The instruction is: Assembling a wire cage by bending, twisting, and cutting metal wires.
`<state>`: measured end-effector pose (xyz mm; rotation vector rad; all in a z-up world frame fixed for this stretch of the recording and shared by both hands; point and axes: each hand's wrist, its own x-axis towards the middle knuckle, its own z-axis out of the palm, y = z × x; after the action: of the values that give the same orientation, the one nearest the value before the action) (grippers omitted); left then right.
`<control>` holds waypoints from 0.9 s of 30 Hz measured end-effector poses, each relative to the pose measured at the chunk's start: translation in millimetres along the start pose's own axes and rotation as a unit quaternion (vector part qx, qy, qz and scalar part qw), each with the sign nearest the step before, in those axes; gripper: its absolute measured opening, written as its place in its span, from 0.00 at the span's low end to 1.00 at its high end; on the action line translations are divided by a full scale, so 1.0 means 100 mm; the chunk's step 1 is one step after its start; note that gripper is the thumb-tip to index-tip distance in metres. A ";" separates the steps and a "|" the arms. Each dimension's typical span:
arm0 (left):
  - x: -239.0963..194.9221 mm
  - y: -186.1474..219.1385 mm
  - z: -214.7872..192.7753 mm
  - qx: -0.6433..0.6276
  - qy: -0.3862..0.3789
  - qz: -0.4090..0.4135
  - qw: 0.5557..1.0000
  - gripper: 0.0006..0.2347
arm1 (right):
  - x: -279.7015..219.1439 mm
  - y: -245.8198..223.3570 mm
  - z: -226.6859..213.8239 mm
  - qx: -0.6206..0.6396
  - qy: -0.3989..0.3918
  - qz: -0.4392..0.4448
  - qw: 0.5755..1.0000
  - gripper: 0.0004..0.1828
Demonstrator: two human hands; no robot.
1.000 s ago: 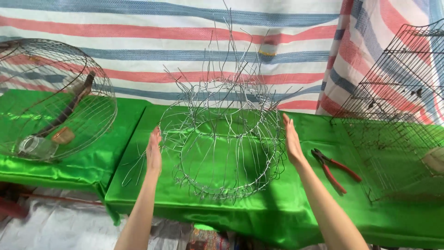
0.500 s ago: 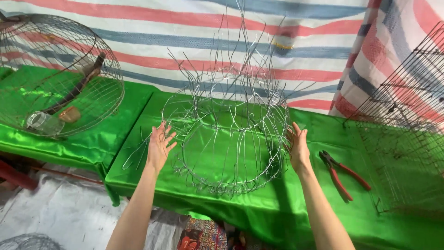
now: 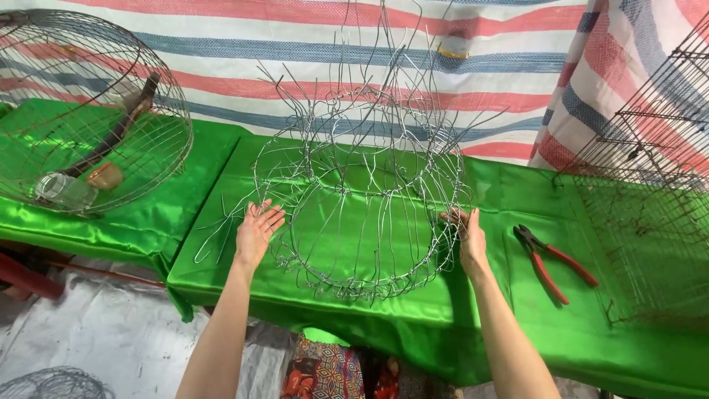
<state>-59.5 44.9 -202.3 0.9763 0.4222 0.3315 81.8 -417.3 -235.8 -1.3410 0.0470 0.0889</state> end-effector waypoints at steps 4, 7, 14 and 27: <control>-0.01 0.01 0.02 0.010 0.004 0.007 1.000 0.24 | 0.19 0.24 -0.09 0.043 -0.012 -0.010 0.999 0.45; -0.03 -0.06 -0.06 0.017 0.003 0.019 1.000 0.24 | 0.10 0.28 -0.08 0.053 -0.009 -0.013 0.998 0.45; 0.01 0.00 -0.02 0.033 0.011 0.016 0.999 0.24 | -0.02 0.07 0.10 0.059 0.020 -0.011 0.998 0.44; -0.20 0.15 0.16 0.056 0.023 0.017 0.998 0.25 | -0.18 -0.18 0.13 -0.012 0.010 0.046 0.999 0.43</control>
<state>-70.1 32.1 -177.6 1.0884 0.4699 0.3635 65.1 -408.9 -214.0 -1.3638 0.1254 0.1534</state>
